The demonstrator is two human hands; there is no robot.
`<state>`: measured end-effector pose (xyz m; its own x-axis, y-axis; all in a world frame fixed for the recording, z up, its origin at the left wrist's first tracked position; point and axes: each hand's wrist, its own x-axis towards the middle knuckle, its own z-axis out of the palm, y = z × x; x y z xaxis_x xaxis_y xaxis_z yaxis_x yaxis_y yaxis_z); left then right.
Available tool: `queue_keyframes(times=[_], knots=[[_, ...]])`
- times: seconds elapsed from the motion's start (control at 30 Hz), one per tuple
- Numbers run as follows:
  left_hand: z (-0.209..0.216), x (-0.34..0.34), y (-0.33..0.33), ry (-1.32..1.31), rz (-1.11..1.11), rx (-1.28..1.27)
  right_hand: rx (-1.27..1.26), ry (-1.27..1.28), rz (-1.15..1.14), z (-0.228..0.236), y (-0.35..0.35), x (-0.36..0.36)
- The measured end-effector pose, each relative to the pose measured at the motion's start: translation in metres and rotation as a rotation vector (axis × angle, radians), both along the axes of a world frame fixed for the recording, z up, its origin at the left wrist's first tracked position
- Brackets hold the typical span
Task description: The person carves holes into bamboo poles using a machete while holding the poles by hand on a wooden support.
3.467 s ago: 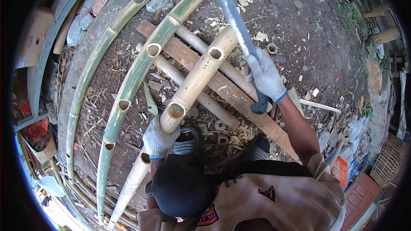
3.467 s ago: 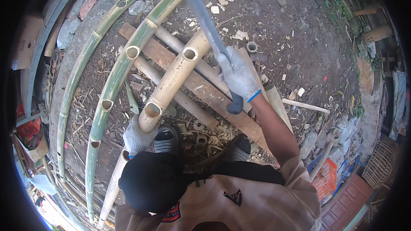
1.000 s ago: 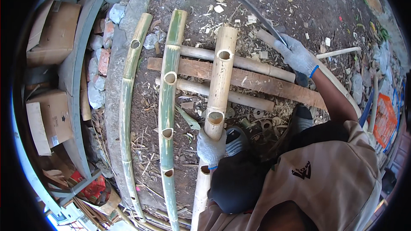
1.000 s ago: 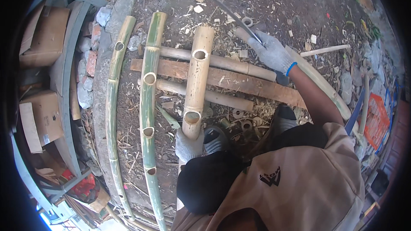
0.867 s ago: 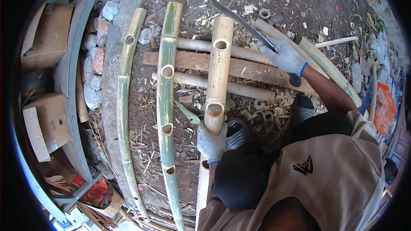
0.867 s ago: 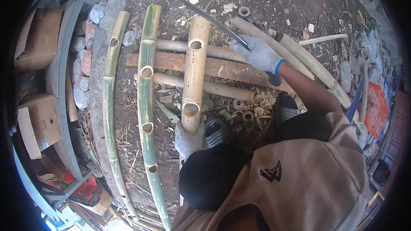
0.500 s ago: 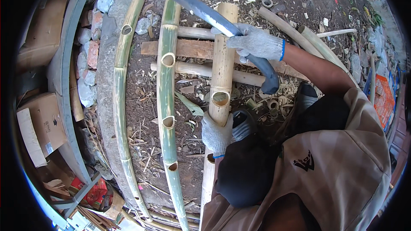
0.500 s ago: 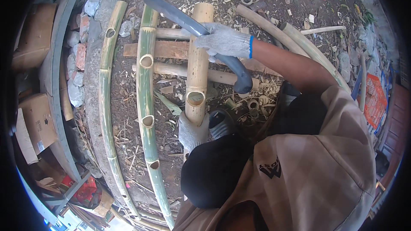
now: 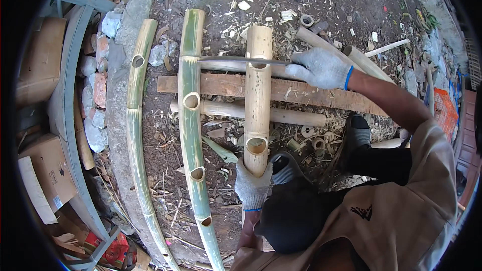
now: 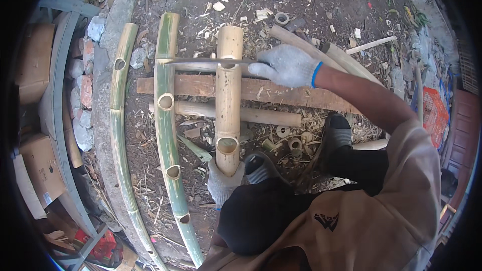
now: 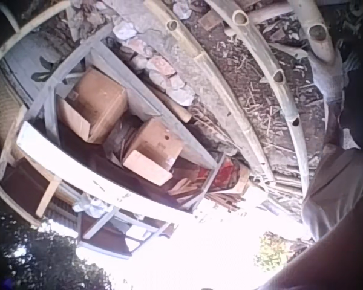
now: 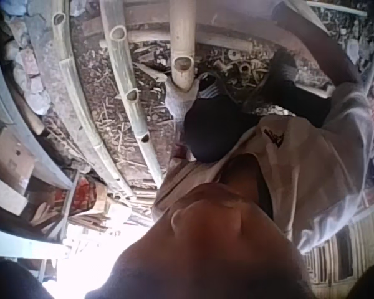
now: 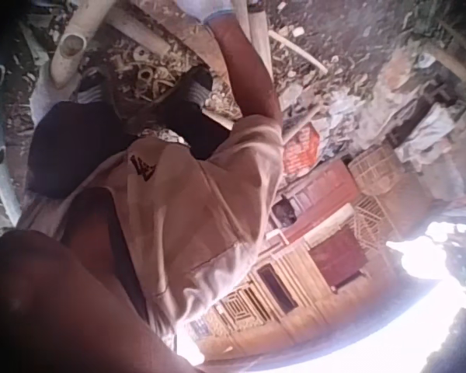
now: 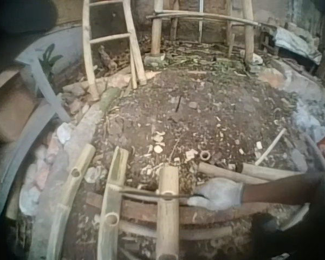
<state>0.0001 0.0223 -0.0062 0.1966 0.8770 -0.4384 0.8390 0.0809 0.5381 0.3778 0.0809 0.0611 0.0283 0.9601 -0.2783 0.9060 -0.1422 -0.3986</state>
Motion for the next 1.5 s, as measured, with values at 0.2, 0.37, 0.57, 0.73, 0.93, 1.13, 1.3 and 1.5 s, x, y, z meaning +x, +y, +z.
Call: queue_keyframes(times=[0.2, 0.37, 0.57, 0.73, 0.93, 1.13, 1.3, 1.5], knots=[[0.0, 0.011, -0.003, 0.027, -0.006, 0.013, 0.009, 0.124, -0.149, -0.025, -0.018, -0.025], [-0.002, 0.009, -0.004, 0.05, 0.009, 0.03, 0.072, 0.124, -0.07, -0.023, -0.019, -0.051], [0.0, 0.013, -0.002, 0.047, 0.003, 0.04, 0.09, 0.14, -0.164, -0.022, -0.019, -0.064], [-0.004, 0.013, -0.001, 0.039, -0.023, 0.064, -0.081, 0.123, -0.241, -0.042, -0.004, -0.051], [0.007, 0.014, 0.005, 0.011, -0.004, 0.035, 0.093, 0.116, -0.139, -0.028, -0.017, -0.057], [0.001, 0.004, 0.003, -0.012, -0.01, 0.016, 0.079, 0.107, -0.057, -0.022, -0.013, -0.063], [-0.006, 0.008, 0.006, 0.015, -0.053, 0.07, -0.089, -0.013, -0.12, -0.045, -0.003, -0.036], [0.001, 0.008, 0.009, -0.03, -0.003, -0.009, -0.098, -0.056, -0.113, -0.051, -0.006, -0.03]])
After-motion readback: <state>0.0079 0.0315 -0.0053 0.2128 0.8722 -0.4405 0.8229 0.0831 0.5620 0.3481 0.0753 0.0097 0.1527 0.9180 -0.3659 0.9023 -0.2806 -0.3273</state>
